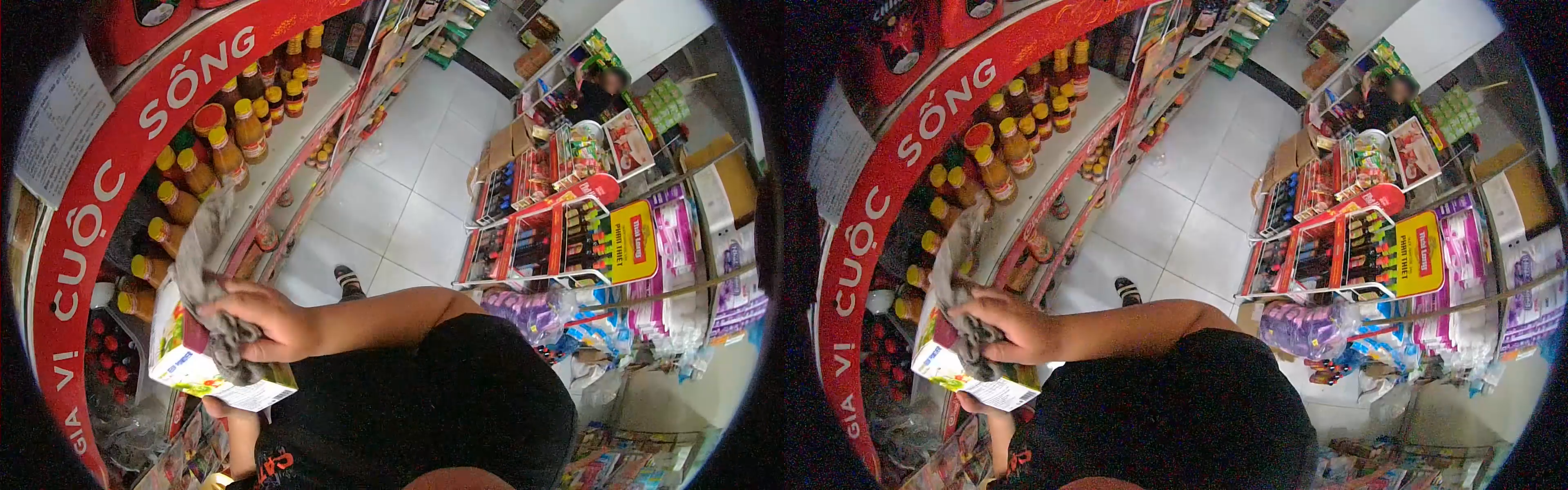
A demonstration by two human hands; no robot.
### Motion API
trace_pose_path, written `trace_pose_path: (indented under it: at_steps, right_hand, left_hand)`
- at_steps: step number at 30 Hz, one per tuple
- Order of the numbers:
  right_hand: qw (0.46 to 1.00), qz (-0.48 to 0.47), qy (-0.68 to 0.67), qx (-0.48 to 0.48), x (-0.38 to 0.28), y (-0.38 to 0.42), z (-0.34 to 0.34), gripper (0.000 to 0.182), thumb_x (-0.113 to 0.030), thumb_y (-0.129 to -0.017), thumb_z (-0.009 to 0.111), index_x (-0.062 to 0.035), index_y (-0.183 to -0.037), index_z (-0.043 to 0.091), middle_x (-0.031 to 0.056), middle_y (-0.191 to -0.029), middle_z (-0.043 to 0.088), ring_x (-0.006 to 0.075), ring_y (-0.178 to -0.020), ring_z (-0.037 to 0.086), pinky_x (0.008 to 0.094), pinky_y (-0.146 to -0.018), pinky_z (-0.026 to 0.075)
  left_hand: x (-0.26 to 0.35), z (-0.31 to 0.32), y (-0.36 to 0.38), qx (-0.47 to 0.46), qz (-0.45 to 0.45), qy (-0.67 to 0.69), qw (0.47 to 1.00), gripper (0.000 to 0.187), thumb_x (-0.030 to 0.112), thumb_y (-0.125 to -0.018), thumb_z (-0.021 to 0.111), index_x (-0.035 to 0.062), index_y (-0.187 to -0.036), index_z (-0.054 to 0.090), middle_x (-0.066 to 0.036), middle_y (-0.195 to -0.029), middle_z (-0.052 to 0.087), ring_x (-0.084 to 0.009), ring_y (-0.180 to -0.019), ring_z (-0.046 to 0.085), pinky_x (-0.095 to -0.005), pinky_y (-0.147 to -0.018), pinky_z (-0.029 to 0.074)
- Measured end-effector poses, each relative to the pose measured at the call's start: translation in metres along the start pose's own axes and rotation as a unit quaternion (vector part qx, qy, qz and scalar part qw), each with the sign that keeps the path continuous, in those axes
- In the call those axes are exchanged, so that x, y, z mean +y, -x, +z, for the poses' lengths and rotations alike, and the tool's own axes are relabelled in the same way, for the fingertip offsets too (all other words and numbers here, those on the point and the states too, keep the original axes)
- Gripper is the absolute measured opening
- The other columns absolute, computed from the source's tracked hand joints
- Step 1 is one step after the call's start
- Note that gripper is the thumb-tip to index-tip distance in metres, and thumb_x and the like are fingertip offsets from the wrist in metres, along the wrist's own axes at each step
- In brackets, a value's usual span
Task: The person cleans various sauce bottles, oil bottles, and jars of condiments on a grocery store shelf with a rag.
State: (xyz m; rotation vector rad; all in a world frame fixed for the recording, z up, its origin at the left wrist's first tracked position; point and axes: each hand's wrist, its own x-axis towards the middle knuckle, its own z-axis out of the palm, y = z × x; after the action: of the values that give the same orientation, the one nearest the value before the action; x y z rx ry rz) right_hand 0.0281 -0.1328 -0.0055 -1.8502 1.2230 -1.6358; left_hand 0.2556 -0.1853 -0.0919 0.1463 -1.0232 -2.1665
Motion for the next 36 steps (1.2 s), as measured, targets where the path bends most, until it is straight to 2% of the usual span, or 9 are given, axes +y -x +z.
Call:
trace_pose_path:
  at_steps: [4, 10, 15, 20, 26, 30, 32, 33, 36]
  right_hand:
    - [0.989, -0.081, 0.118, 0.035, 0.002, 0.022, 0.021, 0.051, -0.037, -0.077, 0.058, -0.0027, -0.113, 0.048, 0.0144, -0.104, 0.046, 0.0324, -0.098, 0.046, 0.0422, -0.09, 0.034]
    - [0.985, 0.102, -0.043, 0.134, -0.003, -0.009, 0.004, 0.05, -0.023, -0.069, 0.063, -0.003, -0.111, 0.044, 0.0142, -0.105, 0.045, 0.0299, -0.098, 0.046, 0.0405, -0.088, 0.035]
    - [0.992, -0.113, 0.019, 0.048, -0.031, -0.021, -0.006, 0.04, -0.028, -0.068, 0.063, -0.0017, -0.096, 0.05, 0.0162, -0.097, 0.045, 0.0296, -0.09, 0.047, 0.0372, -0.081, 0.038]
    - [0.982, -0.117, -0.044, -0.138, -0.008, -0.017, -0.012, 0.039, -0.029, -0.066, 0.066, -0.0011, -0.09, 0.053, 0.0157, -0.097, 0.049, 0.032, -0.085, 0.051, 0.0391, -0.077, 0.041]
    - [0.986, -0.127, 0.084, 0.069, 0.01, -0.049, -0.05, 0.038, -0.019, -0.066, 0.061, 0.0022, -0.094, 0.049, 0.0181, -0.095, 0.05, 0.0305, -0.083, 0.05, 0.037, -0.076, 0.041]
    - [0.993, -0.001, -0.104, 0.046, 0.037, -0.055, -0.062, 0.036, -0.012, -0.069, 0.058, 0.0004, -0.101, 0.047, 0.0134, -0.099, 0.05, 0.0241, -0.09, 0.05, 0.0359, -0.083, 0.039]
    - [0.916, 0.096, -0.382, 0.069, 0.053, -0.051, -0.059, 0.036, -0.008, -0.072, 0.056, -0.0012, -0.106, 0.046, 0.0105, -0.102, 0.049, 0.0218, -0.095, 0.049, 0.0362, -0.086, 0.039]
    - [0.846, 0.157, -0.505, 0.073, 0.06, -0.048, -0.058, 0.036, -0.007, -0.074, 0.055, -0.0019, -0.108, 0.045, 0.0091, -0.103, 0.049, 0.0207, -0.097, 0.048, 0.0363, -0.088, 0.038]
    - [0.82, 0.189, -0.541, 0.016, 0.081, -0.04, -0.054, 0.035, -0.005, -0.078, 0.05, -0.0041, -0.113, 0.043, 0.0062, -0.104, 0.049, 0.0191, -0.101, 0.048, 0.0356, -0.091, 0.038]
  left_hand:
    - [0.019, 0.0, -0.005, -0.026, 0.025, 0.023, 0.999, 0.079, 0.051, -0.074, 0.049, 0.0036, -0.132, 0.025, -0.016, -0.13, 0.036, -0.0316, -0.115, 0.039, -0.043, -0.098, 0.032]
    - [0.013, 0.001, 0.016, -0.025, 0.025, 0.008, 0.999, 0.082, 0.054, -0.071, 0.051, 0.0044, -0.132, 0.025, -0.015, -0.13, 0.035, -0.0305, -0.117, 0.037, -0.0419, -0.099, 0.03]
    - [0.01, 0.014, 0.005, -0.022, 0.07, 0.031, 0.997, 0.085, 0.055, -0.07, 0.052, 0.0051, -0.132, 0.025, -0.014, -0.131, 0.035, -0.0296, -0.118, 0.035, -0.041, -0.101, 0.028]
    - [0.011, 0.039, -0.028, -0.052, 0.156, 0.123, 0.979, 0.087, 0.057, -0.068, 0.053, 0.0057, -0.132, 0.026, -0.013, -0.132, 0.034, -0.0287, -0.12, 0.034, -0.0402, -0.102, 0.026]
    - [-0.02, 0.073, -0.044, 0.062, 0.058, 0.079, 0.993, 0.083, 0.058, -0.069, 0.056, 0.0044, -0.129, 0.033, -0.014, -0.123, 0.046, -0.0267, -0.109, 0.048, -0.0384, -0.094, 0.039]
    - [-0.025, 0.097, -0.059, 0.344, -0.024, -0.088, 0.934, 0.046, 0.031, -0.094, 0.025, 0.0, -0.127, 0.035, -0.013, -0.123, 0.046, -0.0206, -0.112, 0.045, -0.0347, -0.096, 0.035]
    - [-0.018, 0.095, -0.06, 0.298, 0.03, -0.176, 0.938, 0.047, 0.03, -0.094, 0.029, 0.0006, -0.131, 0.03, -0.012, -0.128, 0.041, -0.0193, -0.117, 0.041, -0.0329, -0.098, 0.031]
    - [-0.017, 0.105, -0.066, 0.296, 0.113, -0.076, 0.946, 0.051, 0.026, -0.093, 0.034, 0.0023, -0.136, 0.021, -0.011, -0.133, 0.036, -0.0179, -0.121, 0.036, -0.0313, -0.101, 0.027]
    - [-0.03, 0.095, -0.059, 0.296, 0.207, -0.06, 0.931, 0.083, 0.036, -0.081, 0.056, 0.0033, -0.139, 0.006, -0.011, -0.141, 0.021, -0.0215, -0.128, 0.023, -0.0331, -0.104, 0.018]
